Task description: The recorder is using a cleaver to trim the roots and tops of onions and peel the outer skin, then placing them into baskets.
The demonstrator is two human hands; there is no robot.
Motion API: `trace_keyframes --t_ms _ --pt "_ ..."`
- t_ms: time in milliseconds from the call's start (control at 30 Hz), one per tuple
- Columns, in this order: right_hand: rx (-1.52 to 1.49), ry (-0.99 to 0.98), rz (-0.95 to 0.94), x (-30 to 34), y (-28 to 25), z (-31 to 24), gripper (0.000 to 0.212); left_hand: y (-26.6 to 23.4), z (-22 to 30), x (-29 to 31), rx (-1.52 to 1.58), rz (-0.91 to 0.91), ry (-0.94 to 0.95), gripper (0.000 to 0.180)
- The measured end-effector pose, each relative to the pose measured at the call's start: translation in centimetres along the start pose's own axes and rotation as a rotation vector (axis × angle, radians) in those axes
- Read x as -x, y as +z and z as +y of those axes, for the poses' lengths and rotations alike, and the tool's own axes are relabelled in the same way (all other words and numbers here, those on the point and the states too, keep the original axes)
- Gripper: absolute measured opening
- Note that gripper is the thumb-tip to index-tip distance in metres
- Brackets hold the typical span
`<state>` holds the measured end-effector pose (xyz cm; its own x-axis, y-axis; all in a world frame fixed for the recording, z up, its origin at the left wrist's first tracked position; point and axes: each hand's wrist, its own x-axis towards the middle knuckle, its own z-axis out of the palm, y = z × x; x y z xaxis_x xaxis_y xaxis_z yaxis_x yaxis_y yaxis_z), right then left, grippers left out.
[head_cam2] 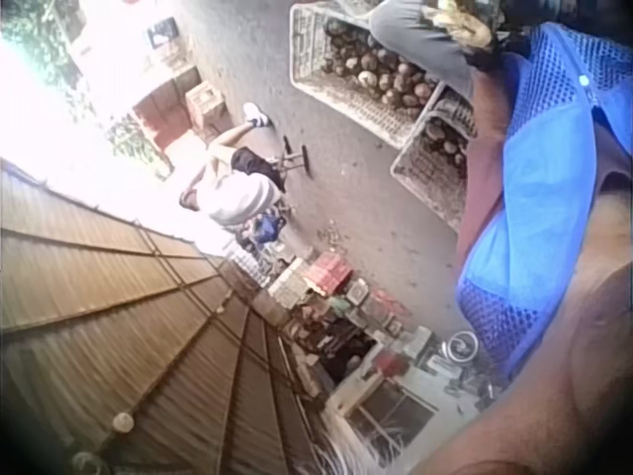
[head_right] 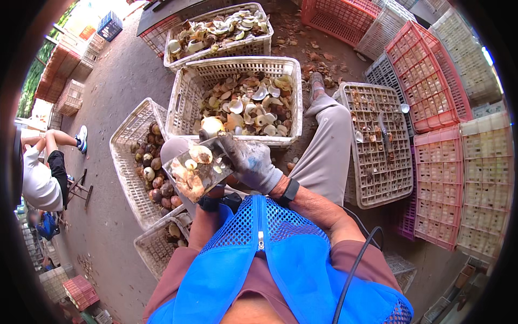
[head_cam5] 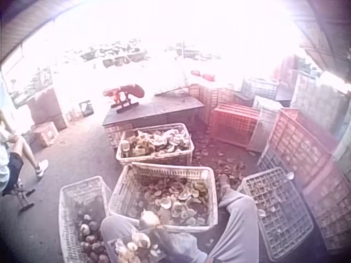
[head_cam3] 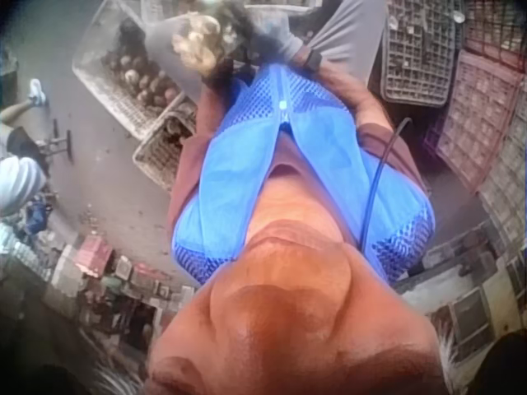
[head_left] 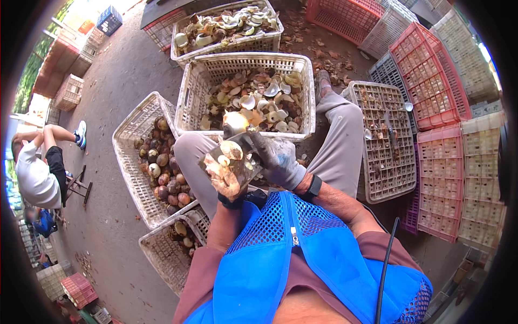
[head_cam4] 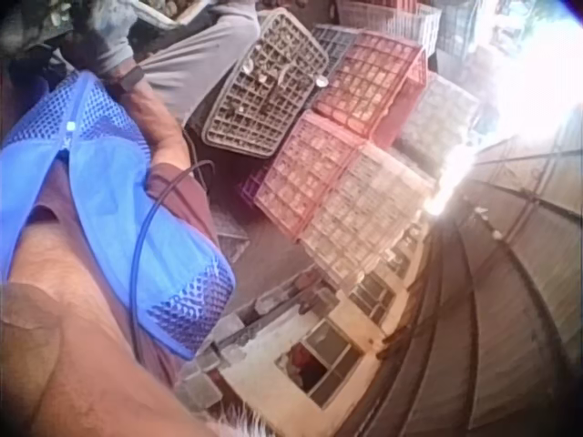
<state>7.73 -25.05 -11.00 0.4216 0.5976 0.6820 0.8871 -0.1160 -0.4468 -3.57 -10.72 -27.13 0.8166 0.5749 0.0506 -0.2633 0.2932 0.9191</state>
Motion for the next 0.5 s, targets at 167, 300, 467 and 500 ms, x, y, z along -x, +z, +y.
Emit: trace_keyframes --t_ms 167,300,467,500 --pt "0.081 0.073 -0.041 0.3 0.5 1.1 0.068 5.4 2.3 -0.9 -0.093 0.234 0.114 0.057" --pt "-0.194 0.112 0.023 -0.6 -0.3 1.5 0.066 8.5 8.5 -3.6 0.866 -0.375 -0.184 0.058" --pt "-0.416 0.386 -0.019 -0.2 0.3 2.3 0.064 9.4 10.4 -4.6 0.739 0.163 -0.466 0.051" --pt "-0.381 0.309 0.021 -0.6 -0.1 1.9 0.065 9.0 10.1 -4.5 1.191 0.203 -0.621 0.05"
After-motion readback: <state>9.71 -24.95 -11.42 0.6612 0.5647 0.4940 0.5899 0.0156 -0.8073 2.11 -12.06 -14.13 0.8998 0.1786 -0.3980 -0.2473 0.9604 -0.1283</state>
